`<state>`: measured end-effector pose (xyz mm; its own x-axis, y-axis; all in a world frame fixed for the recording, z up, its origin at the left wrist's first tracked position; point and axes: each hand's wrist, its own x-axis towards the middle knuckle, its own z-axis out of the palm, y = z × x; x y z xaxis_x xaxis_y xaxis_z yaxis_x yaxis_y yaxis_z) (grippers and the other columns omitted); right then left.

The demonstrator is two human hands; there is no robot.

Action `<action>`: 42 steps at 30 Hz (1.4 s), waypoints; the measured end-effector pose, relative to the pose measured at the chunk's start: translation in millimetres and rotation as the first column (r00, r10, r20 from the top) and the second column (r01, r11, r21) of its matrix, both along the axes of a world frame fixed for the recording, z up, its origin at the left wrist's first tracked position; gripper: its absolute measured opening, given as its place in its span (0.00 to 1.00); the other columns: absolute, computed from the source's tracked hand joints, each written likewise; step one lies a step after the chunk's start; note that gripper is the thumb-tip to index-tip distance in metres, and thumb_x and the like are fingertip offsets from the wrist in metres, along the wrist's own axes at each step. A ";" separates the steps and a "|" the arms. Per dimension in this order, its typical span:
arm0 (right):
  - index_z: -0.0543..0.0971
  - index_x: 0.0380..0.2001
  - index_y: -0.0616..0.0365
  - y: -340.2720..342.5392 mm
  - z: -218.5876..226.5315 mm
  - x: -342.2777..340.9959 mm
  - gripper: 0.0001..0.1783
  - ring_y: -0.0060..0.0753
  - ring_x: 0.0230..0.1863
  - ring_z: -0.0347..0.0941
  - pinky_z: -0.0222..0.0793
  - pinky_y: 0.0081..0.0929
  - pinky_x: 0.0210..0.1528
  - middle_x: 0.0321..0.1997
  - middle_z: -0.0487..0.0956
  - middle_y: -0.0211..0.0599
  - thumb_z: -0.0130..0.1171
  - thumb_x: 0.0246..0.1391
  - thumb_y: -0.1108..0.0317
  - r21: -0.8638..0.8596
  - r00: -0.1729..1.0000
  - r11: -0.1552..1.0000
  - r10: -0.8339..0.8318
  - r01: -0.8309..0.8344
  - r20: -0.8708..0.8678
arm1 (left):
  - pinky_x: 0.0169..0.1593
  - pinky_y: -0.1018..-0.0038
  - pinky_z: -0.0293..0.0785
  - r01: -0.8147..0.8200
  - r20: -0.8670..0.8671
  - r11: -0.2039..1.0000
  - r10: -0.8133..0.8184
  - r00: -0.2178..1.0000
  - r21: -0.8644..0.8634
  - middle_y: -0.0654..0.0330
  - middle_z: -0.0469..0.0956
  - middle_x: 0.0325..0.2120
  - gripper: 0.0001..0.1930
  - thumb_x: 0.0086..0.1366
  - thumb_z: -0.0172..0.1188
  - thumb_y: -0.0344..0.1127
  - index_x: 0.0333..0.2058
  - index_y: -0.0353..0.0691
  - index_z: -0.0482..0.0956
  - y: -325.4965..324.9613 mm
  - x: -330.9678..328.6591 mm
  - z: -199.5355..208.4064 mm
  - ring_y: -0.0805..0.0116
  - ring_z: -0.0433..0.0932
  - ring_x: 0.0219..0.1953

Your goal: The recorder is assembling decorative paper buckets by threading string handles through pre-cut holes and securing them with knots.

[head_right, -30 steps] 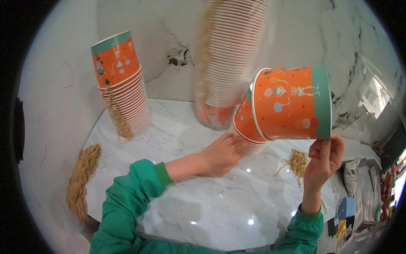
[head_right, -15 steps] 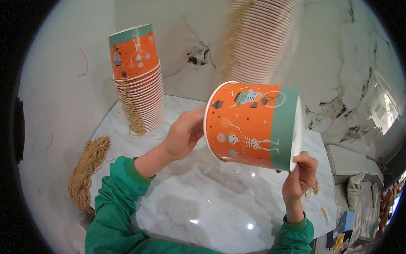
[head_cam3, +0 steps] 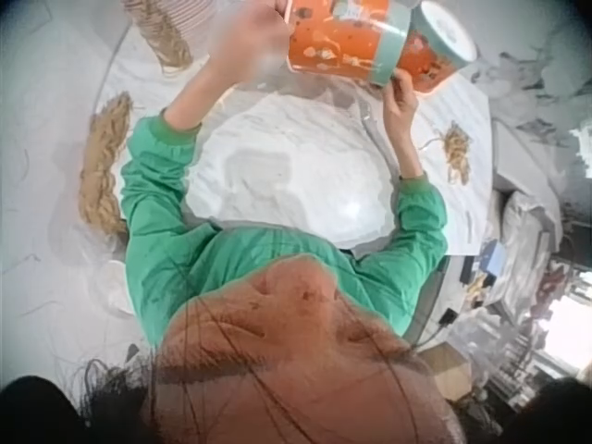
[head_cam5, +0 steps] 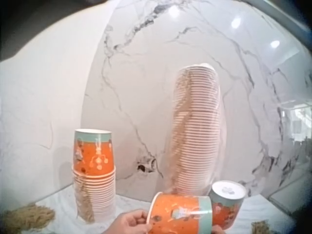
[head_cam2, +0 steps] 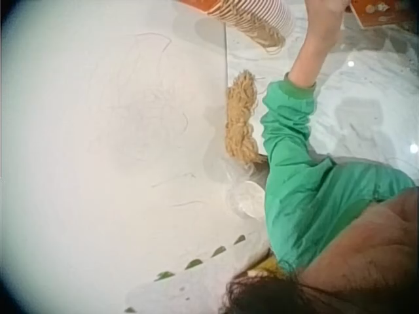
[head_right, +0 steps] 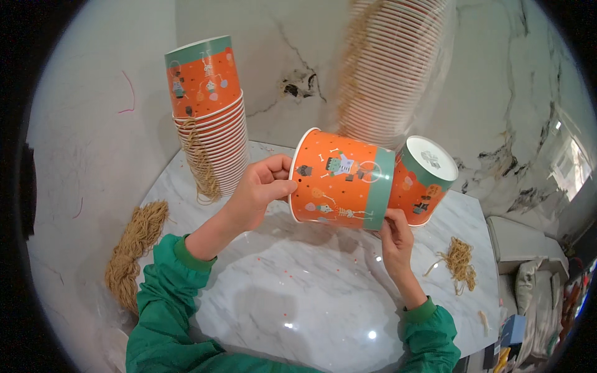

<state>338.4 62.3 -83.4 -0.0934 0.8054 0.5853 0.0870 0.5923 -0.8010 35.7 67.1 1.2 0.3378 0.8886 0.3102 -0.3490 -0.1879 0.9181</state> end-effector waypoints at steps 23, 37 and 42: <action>0.72 0.40 0.56 2.9 35.8 -64.9 0.10 0.16 0.35 0.70 0.68 0.19 0.35 0.37 0.75 0.24 0.63 0.59 0.72 -0.329 0.958 0.916 0.154 -0.231 -0.243 | 0.45 0.77 0.73 -0.176 -0.311 0.958 0.242 0.919 0.224 0.65 0.77 0.33 0.09 0.61 0.53 0.26 0.40 0.33 0.74 -13.4 -30.7 -23.8 0.80 0.73 0.35; 0.75 0.40 0.64 3.3 8.9 -77.0 0.13 0.32 0.32 0.74 0.72 0.26 0.32 0.35 0.75 0.38 0.66 0.50 0.79 0.154 0.948 0.986 0.005 -0.057 0.319 | 0.42 0.80 0.73 -0.174 -0.256 0.971 0.213 0.943 0.167 0.66 0.79 0.37 0.12 0.62 0.54 0.25 0.45 0.33 0.75 -11.7 -35.6 -23.4 0.82 0.74 0.36; 0.76 0.46 0.66 13.7 -4.0 -65.6 0.21 0.35 0.35 0.76 0.73 0.23 0.30 0.43 0.78 0.43 0.66 0.45 0.85 0.481 0.790 0.874 -0.246 -0.069 0.561 | 0.45 0.77 0.78 -0.186 -0.151 0.982 0.184 0.971 -0.002 0.63 0.79 0.43 0.15 0.66 0.56 0.27 0.51 0.35 0.71 -20.2 -29.8 -7.3 0.79 0.78 0.41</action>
<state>272.8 76.0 -87.4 -0.4860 0.4817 0.7292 0.5156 0.8317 -0.2058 5.9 46.8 -6.0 0.2084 0.9445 0.2540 -0.1682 -0.2212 0.9606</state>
